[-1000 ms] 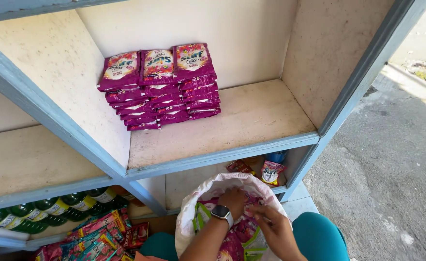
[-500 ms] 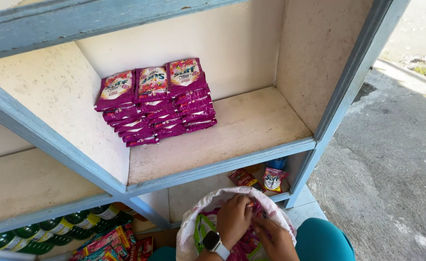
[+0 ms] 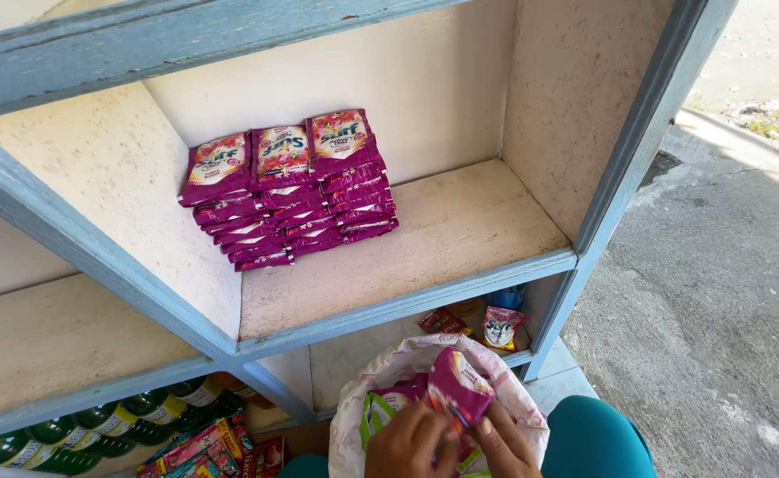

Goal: Stocking small packets of laundry detergent onto a shelf in a retail stall.

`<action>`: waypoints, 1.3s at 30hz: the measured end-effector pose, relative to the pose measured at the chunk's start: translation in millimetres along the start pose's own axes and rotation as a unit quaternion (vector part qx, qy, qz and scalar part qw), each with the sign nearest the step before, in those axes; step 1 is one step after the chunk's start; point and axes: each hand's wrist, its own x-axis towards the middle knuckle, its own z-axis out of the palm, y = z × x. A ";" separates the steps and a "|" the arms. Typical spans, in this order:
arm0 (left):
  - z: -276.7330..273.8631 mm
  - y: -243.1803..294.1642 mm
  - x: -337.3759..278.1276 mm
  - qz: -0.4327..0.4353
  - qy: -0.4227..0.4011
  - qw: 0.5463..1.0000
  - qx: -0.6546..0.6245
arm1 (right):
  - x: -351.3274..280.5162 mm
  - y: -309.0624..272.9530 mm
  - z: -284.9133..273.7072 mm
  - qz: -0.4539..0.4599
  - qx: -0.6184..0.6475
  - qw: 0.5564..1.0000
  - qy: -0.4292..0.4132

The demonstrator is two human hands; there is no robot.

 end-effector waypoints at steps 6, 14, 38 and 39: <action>-13.8 -16.2 -20.8 -0.054 0.047 0.992 -0.108 | -13.4 -60.7 34.2 0.021 0.040 0.986 -0.159; -52.7 -2.0 -12.5 -0.201 0.051 0.857 -0.472 | -19.7 -92.9 33.9 0.027 -0.082 0.971 -0.224; -93.3 28.5 -9.3 -0.073 0.123 0.990 0.004 | -49.6 -176.2 104.6 -0.371 -0.523 0.766 -0.045; -90.8 24.0 -11.2 -0.073 0.122 0.990 0.003 | -49.9 -176.8 105.5 -0.370 -0.524 0.766 -0.044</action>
